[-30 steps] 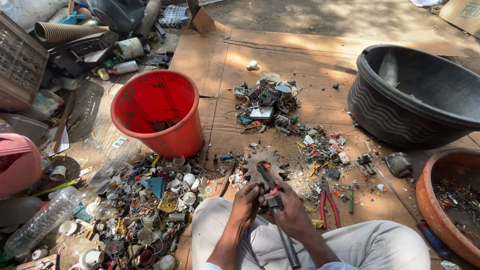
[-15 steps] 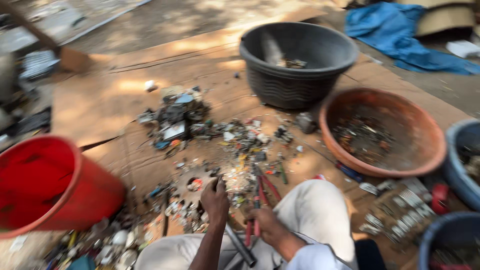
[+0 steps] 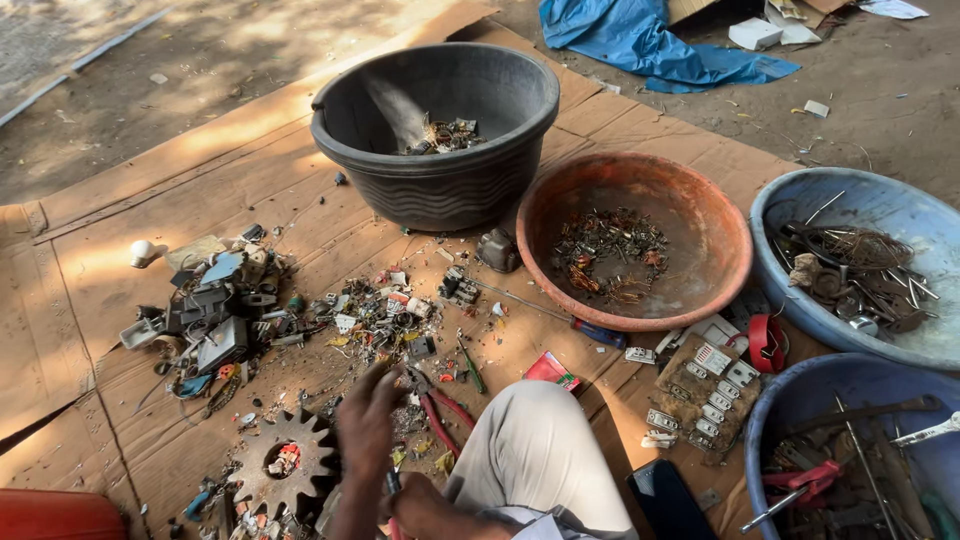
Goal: The person sits on a cardboard sheet and uses a hammer to strike a metal gear-like object, breaking it into smaller pieces. They then use pliers to manipulate and separate small electronic components from the debris, occasionally picking up and discarding parts into a nearby bucket.
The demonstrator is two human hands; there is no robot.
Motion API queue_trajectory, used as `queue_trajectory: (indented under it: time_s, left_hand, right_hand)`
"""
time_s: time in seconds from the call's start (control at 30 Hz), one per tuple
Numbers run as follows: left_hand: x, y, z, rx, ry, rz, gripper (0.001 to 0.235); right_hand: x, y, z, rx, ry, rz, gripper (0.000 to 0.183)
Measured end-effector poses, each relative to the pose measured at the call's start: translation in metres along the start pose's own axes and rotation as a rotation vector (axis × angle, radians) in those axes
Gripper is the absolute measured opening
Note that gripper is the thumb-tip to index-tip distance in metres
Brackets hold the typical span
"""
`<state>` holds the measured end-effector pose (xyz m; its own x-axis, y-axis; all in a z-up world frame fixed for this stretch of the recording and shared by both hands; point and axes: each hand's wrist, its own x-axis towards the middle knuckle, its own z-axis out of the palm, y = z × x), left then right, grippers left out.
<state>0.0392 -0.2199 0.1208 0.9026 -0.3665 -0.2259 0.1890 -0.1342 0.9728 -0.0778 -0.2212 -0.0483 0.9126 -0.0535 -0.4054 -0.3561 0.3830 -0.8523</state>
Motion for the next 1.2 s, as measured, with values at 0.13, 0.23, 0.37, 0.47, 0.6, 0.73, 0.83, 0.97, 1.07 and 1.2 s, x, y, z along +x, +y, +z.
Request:
queue_trajectory:
  time_s: [0.13,0.23,0.37,0.47,0.6,0.73,0.83,0.97,1.07,1.2]
  left_hand:
    - [-0.015,-0.078,-0.104,-0.124,0.253,-0.097,0.041]
    - [-0.009,-0.152,-0.163,-0.132,0.477,-0.105,0.036]
    - [-0.007,-0.21,-0.201,-0.003,0.76,0.102,0.032]
    - [0.007,-0.195,-0.195,0.064,0.727,0.143,0.034]
    - [0.007,-0.166,-0.175,-0.041,0.624,0.091,0.035]
    - [0.005,-0.155,-0.18,-0.126,0.579,0.134,0.033]
    - [0.005,-0.149,-0.187,-0.268,0.562,-0.019,0.033]
    - [0.01,-0.144,-0.192,-0.371,0.541,-0.1,0.033]
    - [0.01,-0.143,-0.191,-0.397,0.499,-0.145,0.035]
    - [0.011,-0.143,-0.189,-0.472,0.452,-0.204,0.037]
  right_hand:
    - [-0.002,0.008,-0.005,-0.352,-0.006,-0.238,0.01]
    - [0.001,0.007,-0.003,0.102,0.051,0.075,0.013]
    - [0.002,-0.029,0.005,0.083,0.302,0.187,0.014]
    - [0.005,-0.062,0.007,-0.236,0.448,0.339,0.015]
    - [0.03,-0.072,0.021,-0.417,0.484,0.219,0.009]
    - [0.064,-0.064,0.035,-1.103,0.548,0.266,0.04]
    - [0.075,-0.057,0.042,-1.369,0.482,0.286,0.058]
    - [0.071,-0.056,0.039,-1.462,0.365,0.335,0.061]
    - [0.088,-0.051,0.021,-1.41,0.603,0.1,0.037]
    - [0.158,-0.082,-0.026,-1.169,0.79,-0.07,0.034]
